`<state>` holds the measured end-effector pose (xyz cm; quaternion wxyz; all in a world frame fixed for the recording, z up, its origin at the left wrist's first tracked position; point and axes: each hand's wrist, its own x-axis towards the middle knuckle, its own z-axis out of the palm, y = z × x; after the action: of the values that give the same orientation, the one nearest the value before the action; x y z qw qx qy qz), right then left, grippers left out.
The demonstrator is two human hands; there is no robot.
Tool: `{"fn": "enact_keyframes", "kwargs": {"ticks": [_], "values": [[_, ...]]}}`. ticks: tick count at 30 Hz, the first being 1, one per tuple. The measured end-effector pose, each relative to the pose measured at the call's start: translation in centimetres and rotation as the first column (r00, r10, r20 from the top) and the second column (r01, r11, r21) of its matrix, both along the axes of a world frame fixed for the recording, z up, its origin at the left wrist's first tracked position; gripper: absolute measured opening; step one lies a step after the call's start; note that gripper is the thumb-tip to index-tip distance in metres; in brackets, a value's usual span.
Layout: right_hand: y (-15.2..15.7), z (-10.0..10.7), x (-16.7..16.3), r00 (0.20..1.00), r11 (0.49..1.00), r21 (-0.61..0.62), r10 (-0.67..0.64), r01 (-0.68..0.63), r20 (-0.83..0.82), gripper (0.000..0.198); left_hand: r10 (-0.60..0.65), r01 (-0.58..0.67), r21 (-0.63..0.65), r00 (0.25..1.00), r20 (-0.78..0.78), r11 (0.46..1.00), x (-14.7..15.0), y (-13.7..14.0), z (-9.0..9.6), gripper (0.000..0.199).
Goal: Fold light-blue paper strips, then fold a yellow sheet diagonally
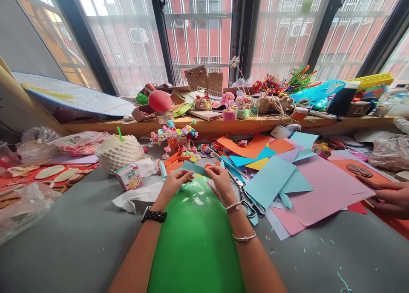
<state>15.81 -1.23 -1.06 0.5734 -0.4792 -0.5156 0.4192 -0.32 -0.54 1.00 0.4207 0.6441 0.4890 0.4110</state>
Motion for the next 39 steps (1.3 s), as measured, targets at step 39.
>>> {"fn": "enact_keyframes", "kwargs": {"ticks": [39], "values": [[0.0,-0.4,1.1,0.713,0.900,0.329,-0.429,0.286,0.554,0.018,0.252,-0.004,0.480,0.855,-0.454,0.877,-0.3,-0.1,-0.8,0.018]]}}
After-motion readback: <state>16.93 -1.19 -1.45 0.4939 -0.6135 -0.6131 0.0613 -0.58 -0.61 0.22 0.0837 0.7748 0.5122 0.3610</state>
